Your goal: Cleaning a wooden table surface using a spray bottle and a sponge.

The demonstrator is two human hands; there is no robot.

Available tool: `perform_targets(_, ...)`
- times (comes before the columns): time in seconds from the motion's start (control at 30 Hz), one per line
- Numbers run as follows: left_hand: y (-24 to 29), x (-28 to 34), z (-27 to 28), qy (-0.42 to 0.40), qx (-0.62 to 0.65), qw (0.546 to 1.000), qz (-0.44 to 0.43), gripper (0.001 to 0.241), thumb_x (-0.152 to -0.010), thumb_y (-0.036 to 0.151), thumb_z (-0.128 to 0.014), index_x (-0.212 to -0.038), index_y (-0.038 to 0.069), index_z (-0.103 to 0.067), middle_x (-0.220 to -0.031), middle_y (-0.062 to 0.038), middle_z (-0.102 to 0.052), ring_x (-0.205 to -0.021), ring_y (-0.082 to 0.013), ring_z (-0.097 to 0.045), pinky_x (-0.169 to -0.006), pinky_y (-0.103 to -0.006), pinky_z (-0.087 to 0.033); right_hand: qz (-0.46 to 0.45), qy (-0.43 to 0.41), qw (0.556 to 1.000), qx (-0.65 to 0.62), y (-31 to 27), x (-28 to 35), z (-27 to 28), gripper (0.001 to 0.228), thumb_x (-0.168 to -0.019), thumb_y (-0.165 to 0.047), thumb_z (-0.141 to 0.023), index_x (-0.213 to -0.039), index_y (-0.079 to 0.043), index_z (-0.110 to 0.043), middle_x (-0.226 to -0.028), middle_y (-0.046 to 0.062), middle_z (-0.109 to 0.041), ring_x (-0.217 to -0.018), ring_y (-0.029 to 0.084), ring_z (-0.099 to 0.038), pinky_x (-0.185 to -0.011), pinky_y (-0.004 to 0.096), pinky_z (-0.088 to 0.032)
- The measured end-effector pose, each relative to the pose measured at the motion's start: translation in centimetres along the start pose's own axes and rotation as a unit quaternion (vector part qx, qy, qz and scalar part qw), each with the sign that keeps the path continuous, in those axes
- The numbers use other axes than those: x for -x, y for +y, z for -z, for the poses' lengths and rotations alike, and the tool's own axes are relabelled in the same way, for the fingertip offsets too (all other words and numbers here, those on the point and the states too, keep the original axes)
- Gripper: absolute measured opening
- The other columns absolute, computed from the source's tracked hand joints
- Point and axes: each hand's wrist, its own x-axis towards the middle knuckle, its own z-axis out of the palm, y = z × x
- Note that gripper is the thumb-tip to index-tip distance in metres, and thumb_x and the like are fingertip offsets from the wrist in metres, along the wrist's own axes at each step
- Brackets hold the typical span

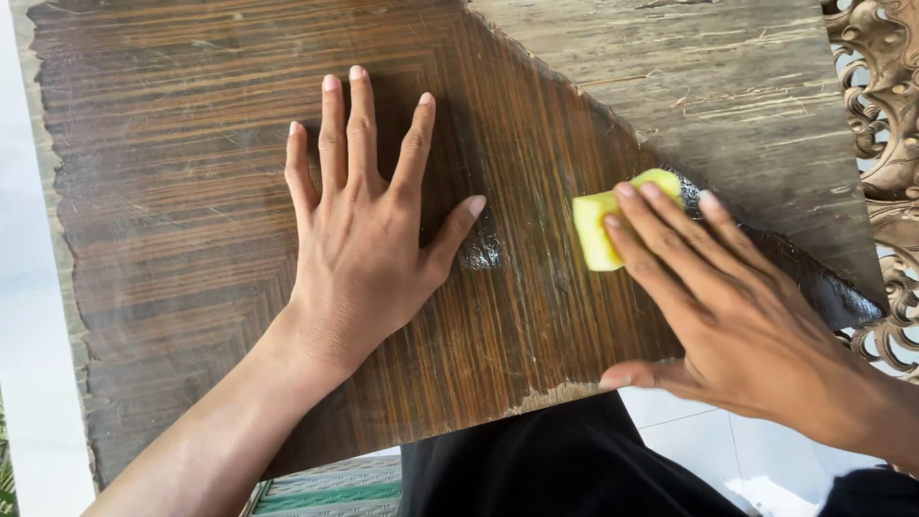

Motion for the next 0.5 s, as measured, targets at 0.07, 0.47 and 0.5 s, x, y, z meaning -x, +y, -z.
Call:
perform_targets(0.07, 0.0, 0.0, -0.3, 0.004, -0.002, 1.0, -0.002, 0.079, -0.102, 0.053, -0.064, -0.159, 0.004, -0.04, -0.161, -0.039, -0.016, -0.152, -0.0521, -0.012, -0.119, -0.0725, -0.011, -0.006, 0.004, 1.0, 0.025, 0.6, -0.4, -0.2, 0.111, -0.081, -0.083, -0.028, -0.153, 0.002, -0.031, -0.163, 0.021, -0.02, -0.152, 0.034, -0.019, -0.12, 0.062, -0.018)
perform_targets(0.47, -0.2, 0.1, -0.2, 0.026, -0.004, 1.0, -0.008, 0.08, -0.101, 0.055, -0.061, -0.157, 0.003, -0.039, -0.159, -0.04, -0.018, -0.151, -0.054, -0.014, -0.118, -0.0728, -0.014, 0.059, 0.101, 0.993, -0.004, 5.0, -4.8, -1.5, 0.04, -0.089, -0.006, -0.075, -0.127, 0.004, -0.07, -0.115, 0.016, -0.059, -0.094, 0.023, -0.06, -0.069, 0.028, -0.058)
perform_targets(0.5, -0.1, 0.1, -0.3, 0.029, -0.006, 0.999, -0.011, 0.08, -0.101, 0.056, -0.061, -0.157, 0.003, -0.039, -0.159, -0.04, -0.019, -0.151, -0.054, -0.015, -0.118, -0.0728, -0.014, 0.084, 0.134, 0.987, -0.033, 5.5, -5.3, -1.6, 0.034, -0.092, -0.001, -0.077, -0.125, 0.005, -0.07, -0.109, 0.014, -0.062, -0.086, 0.018, -0.061, -0.061, 0.024, -0.055)
